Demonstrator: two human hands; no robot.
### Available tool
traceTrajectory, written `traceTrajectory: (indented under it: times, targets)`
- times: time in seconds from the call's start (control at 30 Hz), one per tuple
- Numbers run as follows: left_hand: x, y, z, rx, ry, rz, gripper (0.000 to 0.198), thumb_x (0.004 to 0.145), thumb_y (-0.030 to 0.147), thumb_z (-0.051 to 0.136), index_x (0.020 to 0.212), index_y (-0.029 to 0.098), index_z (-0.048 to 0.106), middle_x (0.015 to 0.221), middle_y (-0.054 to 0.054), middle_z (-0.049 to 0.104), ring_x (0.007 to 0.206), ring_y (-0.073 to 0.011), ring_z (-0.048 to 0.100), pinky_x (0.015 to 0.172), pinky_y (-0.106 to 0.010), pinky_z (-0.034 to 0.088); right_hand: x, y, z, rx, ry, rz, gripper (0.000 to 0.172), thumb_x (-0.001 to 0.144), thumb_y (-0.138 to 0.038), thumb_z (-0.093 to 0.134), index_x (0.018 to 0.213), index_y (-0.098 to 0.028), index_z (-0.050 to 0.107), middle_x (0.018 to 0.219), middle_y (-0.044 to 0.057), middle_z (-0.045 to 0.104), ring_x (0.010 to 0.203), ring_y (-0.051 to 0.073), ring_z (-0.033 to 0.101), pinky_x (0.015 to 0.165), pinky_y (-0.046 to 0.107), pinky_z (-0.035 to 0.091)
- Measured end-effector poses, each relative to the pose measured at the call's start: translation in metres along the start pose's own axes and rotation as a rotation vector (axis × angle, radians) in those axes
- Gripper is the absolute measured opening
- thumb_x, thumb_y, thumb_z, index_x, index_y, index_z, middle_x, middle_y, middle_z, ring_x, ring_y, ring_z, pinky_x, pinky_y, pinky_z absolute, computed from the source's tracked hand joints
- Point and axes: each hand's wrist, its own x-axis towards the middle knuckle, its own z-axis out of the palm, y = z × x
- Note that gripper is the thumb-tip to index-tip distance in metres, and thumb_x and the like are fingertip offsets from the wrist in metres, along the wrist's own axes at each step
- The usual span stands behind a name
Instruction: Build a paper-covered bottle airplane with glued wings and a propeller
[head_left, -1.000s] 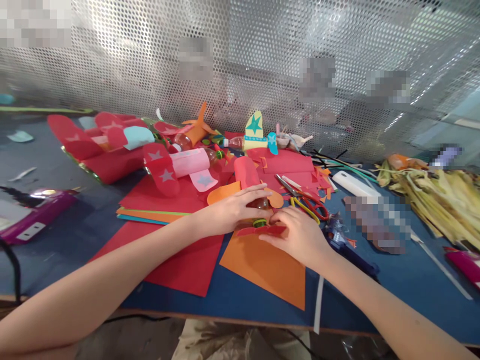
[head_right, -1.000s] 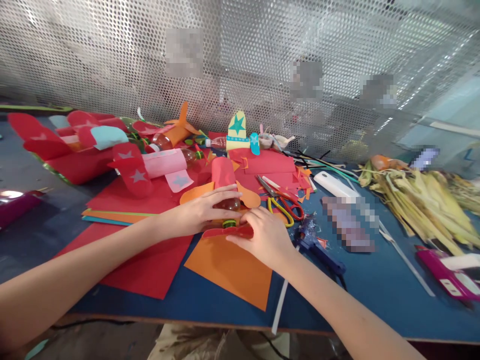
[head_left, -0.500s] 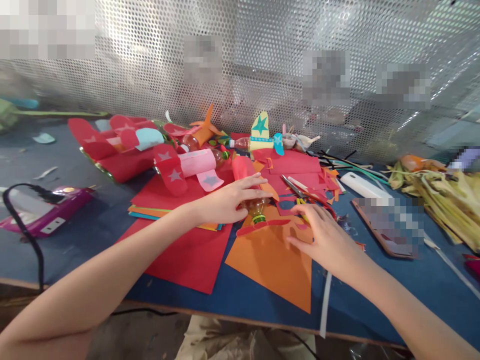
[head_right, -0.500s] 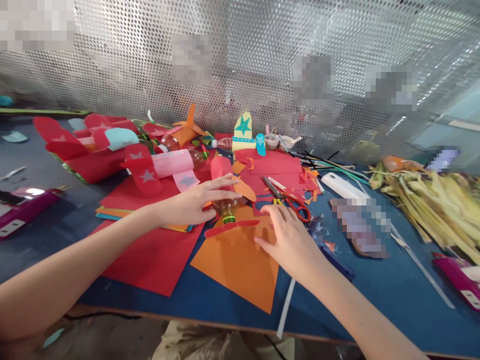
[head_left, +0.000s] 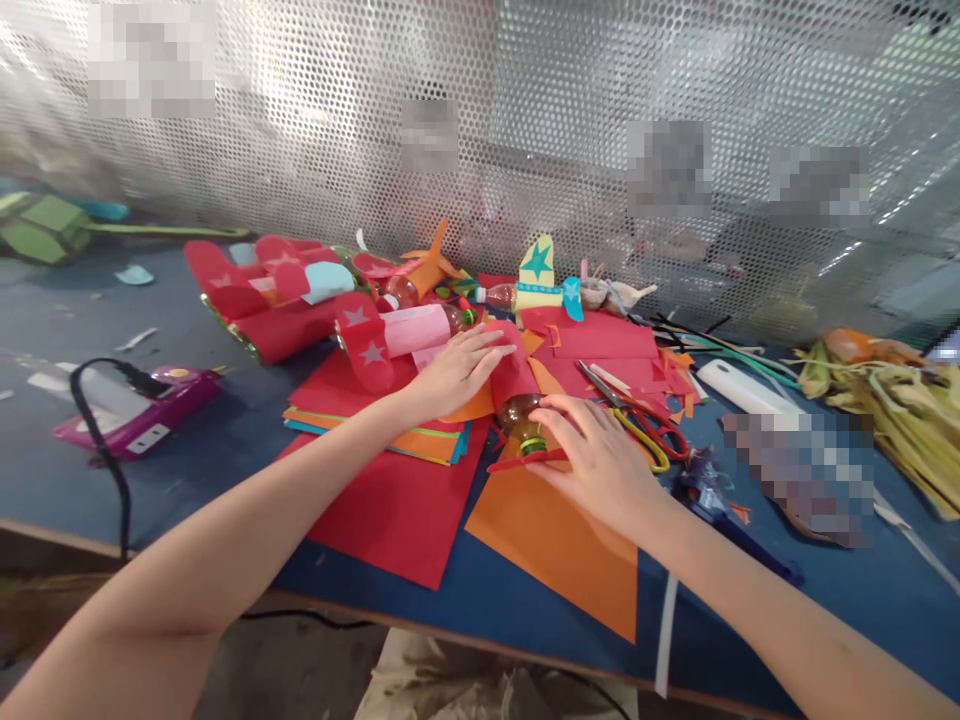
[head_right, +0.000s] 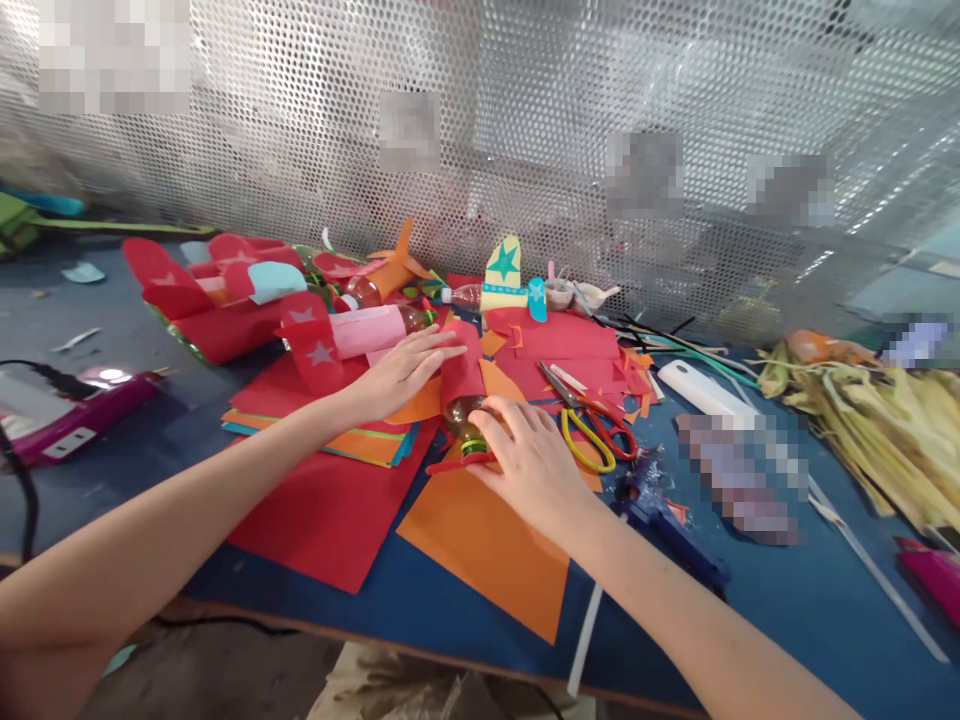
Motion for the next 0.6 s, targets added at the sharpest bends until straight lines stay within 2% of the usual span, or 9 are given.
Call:
traceTrajectory:
  times: [0.3, 0.43, 0.6]
  targets:
    - [-0.002, -0.001, 0.006, 0.011, -0.099, 0.011, 0.053, 0.099, 0.038, 0.013, 0.139, 0.019, 0.042, 0.149, -0.003, 0.038, 0.143, -0.0204, 0.019, 0.117, -0.043, 0.012, -0.004, 0.006, 0.003, -0.002, 0.021, -0.021, 0.044, 0.078, -0.029, 0.073, 0.115, -0.016, 0.051, 0.115, 0.013, 0.06, 0.103, 0.029, 0.06, 0.086, 0.043, 0.052]
    - [-0.003, -0.001, 0.007, 0.023, -0.127, 0.016, 0.053, 0.099, 0.037, 0.013, 0.143, 0.018, 0.036, 0.152, -0.004, 0.031, 0.144, -0.0208, 0.013, 0.117, -0.044, 0.01, -0.009, 0.008, 0.004, 0.052, 0.038, 0.034, 0.049, 0.079, -0.04, 0.07, 0.115, -0.016, 0.049, 0.115, 0.014, 0.059, 0.105, 0.03, 0.059, 0.088, 0.045, 0.051]
    - [-0.005, 0.001, 0.007, 0.01, -0.129, 0.012, 0.055, 0.098, 0.038, 0.013, 0.143, 0.015, 0.036, 0.153, -0.006, 0.029, 0.144, -0.0215, 0.012, 0.117, -0.043, 0.01, -0.012, 0.009, 0.006, 0.087, 0.033, 0.083, 0.034, 0.088, -0.04, 0.058, 0.111, -0.016, 0.049, 0.103, 0.012, 0.061, 0.099, 0.029, 0.06, 0.084, 0.043, 0.052]
